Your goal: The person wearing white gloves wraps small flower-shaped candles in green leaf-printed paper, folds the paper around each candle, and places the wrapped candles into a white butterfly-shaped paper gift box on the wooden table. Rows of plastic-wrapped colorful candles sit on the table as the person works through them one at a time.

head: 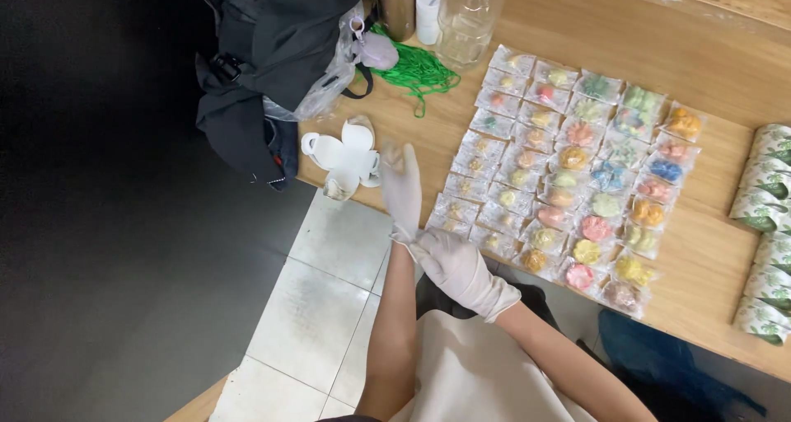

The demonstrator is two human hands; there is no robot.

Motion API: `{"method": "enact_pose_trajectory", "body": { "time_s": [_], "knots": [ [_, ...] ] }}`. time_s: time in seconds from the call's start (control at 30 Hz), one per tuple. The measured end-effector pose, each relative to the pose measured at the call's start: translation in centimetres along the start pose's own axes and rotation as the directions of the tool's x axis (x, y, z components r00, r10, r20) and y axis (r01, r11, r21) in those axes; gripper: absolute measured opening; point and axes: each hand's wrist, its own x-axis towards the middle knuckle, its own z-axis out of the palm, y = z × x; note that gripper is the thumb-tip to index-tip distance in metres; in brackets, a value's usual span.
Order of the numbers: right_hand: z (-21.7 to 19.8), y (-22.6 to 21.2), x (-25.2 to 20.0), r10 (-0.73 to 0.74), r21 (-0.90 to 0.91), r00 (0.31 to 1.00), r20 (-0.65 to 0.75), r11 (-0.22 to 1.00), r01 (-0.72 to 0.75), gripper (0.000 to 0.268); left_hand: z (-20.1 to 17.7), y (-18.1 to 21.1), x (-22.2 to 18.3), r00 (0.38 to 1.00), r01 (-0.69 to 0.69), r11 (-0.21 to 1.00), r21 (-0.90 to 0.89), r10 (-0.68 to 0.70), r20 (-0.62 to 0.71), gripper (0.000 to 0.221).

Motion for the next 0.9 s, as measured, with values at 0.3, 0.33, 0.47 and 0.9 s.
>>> {"method": "enact_pose_trajectory", "body": {
  "time_s": [0.3,0.33,0.47,0.9],
  "knots": [
    [-2.7,2.0,-0.4,0.268,0.084,0.961,0.065,0.958,-0.273,0.017,-7.9,-7.8,7.0,0.994,-0.11,0.636,0.764,0.06,0.093,0.068],
    [-3.4,2.9,-1.4,0.301,0.075,0.953,0.043,0.95,-0.304,0.017,-8.2,-8.0,7.2,0.99,-0.132,0.635,0.761,0.049,0.132,0.068],
    [-5.7,6.2,-6.4,0.591,0.224,0.806,0.035,0.781,-0.583,0.02,-9.2,-7.6,8.1,0.936,-0.34,0.444,0.829,0.242,0.255,0.046],
    [-10.1,16.0,-22.5,0.985,0.791,0.139,-0.106,0.168,-0.588,0.027,-12.1,-4.2,8.6,0.925,-0.348,0.242,0.906,0.247,0.289,0.03]
  ]
}}
